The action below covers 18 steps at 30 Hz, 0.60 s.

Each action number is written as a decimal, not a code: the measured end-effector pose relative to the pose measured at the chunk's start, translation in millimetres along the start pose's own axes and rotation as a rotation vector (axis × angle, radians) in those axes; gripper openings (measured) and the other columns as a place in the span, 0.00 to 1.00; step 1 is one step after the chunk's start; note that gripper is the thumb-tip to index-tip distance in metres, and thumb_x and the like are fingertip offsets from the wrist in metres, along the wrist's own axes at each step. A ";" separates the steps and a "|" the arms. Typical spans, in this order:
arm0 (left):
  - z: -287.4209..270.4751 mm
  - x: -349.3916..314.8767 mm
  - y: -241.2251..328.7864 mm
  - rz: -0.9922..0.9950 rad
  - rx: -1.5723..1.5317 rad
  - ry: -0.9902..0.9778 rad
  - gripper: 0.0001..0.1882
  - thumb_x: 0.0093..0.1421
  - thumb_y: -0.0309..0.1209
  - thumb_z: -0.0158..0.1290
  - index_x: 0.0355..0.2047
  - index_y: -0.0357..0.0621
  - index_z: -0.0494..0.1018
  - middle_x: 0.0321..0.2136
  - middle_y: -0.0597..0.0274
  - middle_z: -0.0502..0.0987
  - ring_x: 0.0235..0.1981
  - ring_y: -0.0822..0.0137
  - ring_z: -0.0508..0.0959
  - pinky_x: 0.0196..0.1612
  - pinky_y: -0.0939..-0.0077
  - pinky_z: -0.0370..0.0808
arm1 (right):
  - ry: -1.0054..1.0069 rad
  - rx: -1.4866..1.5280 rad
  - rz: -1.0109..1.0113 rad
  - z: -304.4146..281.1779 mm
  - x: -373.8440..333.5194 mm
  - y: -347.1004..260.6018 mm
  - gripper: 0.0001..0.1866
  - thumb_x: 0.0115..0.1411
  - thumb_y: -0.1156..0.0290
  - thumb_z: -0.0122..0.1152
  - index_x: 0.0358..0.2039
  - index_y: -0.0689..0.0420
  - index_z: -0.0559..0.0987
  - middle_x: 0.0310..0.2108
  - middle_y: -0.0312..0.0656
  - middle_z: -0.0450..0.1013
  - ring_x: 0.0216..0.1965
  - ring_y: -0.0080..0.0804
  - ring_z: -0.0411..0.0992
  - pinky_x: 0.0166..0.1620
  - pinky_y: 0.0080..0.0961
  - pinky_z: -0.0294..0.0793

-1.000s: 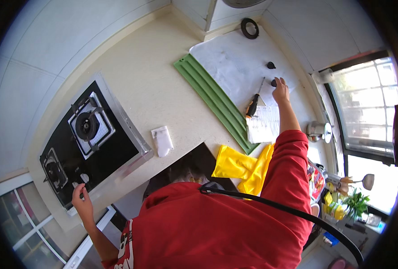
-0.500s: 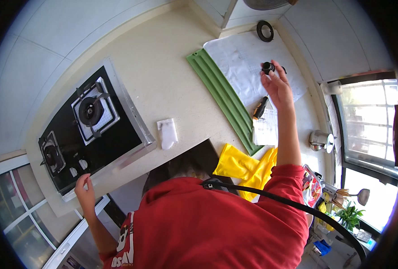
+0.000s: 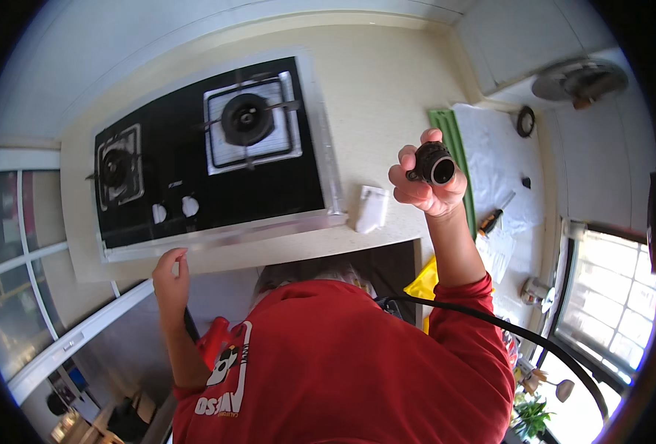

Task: The person removes yellow rubber gloves and places them on the counter. They then assemble a gas stove by placing the metal grate, burner caps, and burner bases onto the stovetop surface. The person handles the components one by one, positioning them carefully into place.

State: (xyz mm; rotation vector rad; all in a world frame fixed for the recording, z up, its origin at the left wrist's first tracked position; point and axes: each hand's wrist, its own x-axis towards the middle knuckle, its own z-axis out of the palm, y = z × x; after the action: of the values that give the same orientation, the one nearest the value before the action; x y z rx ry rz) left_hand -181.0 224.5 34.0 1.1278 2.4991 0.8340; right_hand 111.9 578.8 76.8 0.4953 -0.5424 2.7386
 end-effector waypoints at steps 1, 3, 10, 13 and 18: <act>-4.8 -3.3 -6.5 -0.027 0.001 0.006 0.07 0.57 0.21 0.50 0.35 0.35 0.75 0.32 0.51 0.78 0.35 0.57 0.78 0.42 0.72 0.72 | -0.002 0.005 0.033 -3.4 13.5 9.4 0.29 0.56 0.73 0.62 0.59 0.43 0.67 0.54 0.58 0.65 0.36 0.35 0.67 0.38 0.24 0.67; -10.4 -6.8 -29.3 -0.050 0.003 0.022 0.07 0.56 0.21 0.51 0.35 0.35 0.75 0.34 0.51 0.78 0.37 0.57 0.78 0.43 0.71 0.73 | 0.079 -0.080 0.059 -7.1 35.3 24.4 0.29 0.57 0.74 0.60 0.59 0.44 0.67 0.52 0.62 0.65 0.35 0.35 0.68 0.39 0.23 0.69; -20.2 4.2 -59.3 -0.133 -0.094 0.005 0.06 0.56 0.21 0.51 0.35 0.36 0.75 0.35 0.52 0.78 0.38 0.56 0.78 0.43 0.72 0.72 | 0.609 -0.873 0.266 -14.3 116.7 57.0 0.26 0.55 0.85 0.57 0.56 0.61 0.68 0.46 0.49 0.71 0.40 0.27 0.73 0.47 0.22 0.74; -17.6 12.9 -73.7 -0.146 -0.154 -0.016 0.07 0.56 0.21 0.51 0.35 0.36 0.75 0.35 0.53 0.78 0.38 0.57 0.78 0.43 0.72 0.72 | 0.615 -1.323 0.333 -32.3 144.4 72.3 0.24 0.56 0.85 0.57 0.54 0.61 0.70 0.43 0.41 0.72 0.37 0.24 0.72 0.44 0.19 0.73; -10.4 37.6 -79.1 -0.119 -0.224 -0.052 0.06 0.55 0.20 0.50 0.34 0.37 0.75 0.34 0.53 0.78 0.38 0.54 0.77 0.42 0.69 0.72 | 0.497 -1.977 0.414 -75.6 184.0 93.8 0.23 0.52 0.84 0.61 0.50 0.59 0.73 0.37 0.40 0.73 0.32 0.23 0.72 0.40 0.19 0.73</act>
State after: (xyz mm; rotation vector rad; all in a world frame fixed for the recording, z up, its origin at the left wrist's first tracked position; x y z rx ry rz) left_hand -257.6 206.8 -6.0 0.9057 2.3350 1.0067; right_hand -106.5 568.9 53.4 -0.7916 -2.5998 1.1573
